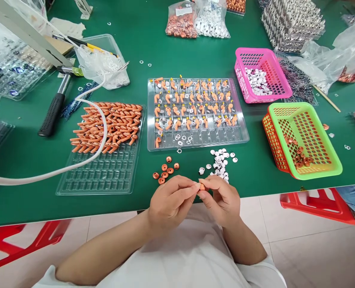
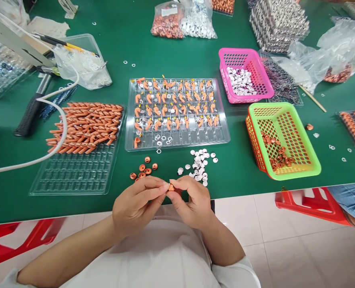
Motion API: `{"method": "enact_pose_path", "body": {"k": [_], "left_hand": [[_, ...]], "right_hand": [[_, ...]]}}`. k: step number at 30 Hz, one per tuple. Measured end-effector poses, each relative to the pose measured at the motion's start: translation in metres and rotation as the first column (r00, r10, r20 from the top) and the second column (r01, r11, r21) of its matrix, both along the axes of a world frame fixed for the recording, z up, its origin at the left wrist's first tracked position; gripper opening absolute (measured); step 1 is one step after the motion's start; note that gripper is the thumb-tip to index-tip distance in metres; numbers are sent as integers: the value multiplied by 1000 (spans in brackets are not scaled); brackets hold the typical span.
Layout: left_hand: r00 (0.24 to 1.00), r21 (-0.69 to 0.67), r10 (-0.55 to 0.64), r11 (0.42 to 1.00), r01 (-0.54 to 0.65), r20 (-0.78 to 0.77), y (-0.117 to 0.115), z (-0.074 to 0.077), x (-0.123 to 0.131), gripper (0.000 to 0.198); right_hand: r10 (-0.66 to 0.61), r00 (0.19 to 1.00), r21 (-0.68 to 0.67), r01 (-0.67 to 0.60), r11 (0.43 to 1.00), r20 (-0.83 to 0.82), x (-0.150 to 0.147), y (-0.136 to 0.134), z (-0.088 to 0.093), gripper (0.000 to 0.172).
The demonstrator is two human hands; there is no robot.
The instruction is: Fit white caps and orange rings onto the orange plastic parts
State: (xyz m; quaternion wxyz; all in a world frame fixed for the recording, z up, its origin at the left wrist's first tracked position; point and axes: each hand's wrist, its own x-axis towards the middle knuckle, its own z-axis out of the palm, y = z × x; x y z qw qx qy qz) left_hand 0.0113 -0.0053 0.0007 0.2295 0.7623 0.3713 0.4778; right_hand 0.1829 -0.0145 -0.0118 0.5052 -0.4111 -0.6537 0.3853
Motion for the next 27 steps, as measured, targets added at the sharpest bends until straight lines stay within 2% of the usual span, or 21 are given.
{"method": "enact_pose_path", "body": {"k": [9, 14, 18, 21, 23, 24, 25, 27], "left_hand": [[1000, -21, -12, 1000, 12, 5, -3, 0, 1, 24], [1000, -33, 22, 999, -21, 2, -4, 1, 1, 20], [999, -117, 41, 992, -42, -12, -4, 5, 0, 18], [998, -254, -8, 967, 23, 62, -1, 10, -3, 19], [984, -427, -35, 898, 109, 176, 4, 13, -5, 19], [972, -530, -27, 834, 150, 233, 6, 16, -7, 19], [960, -633, -4, 751, 188, 280, 10, 18, -8, 19], [936, -802, 57, 536, 265, 348, 16, 23, -10, 20]], "right_hand": [[-54, 996, 162, 42, 986, 66, -1, 1, -2, 36], [-84, 992, 219, 61, 974, 94, -2, 1, -3, 35], [-90, 986, 236, 54, 970, 144, -3, 3, -2, 31], [-99, 975, 264, 44, 964, 198, 0, 4, 0, 30], [-105, 965, 281, 35, 959, 239, 4, 6, 2, 31], [-103, 961, 294, 24, 955, 257, 6, 7, 3, 32], [-96, 957, 312, 6, 950, 273, 8, 8, 4, 34], [-72, 949, 355, -45, 934, 308, 13, 11, 6, 38]]}}
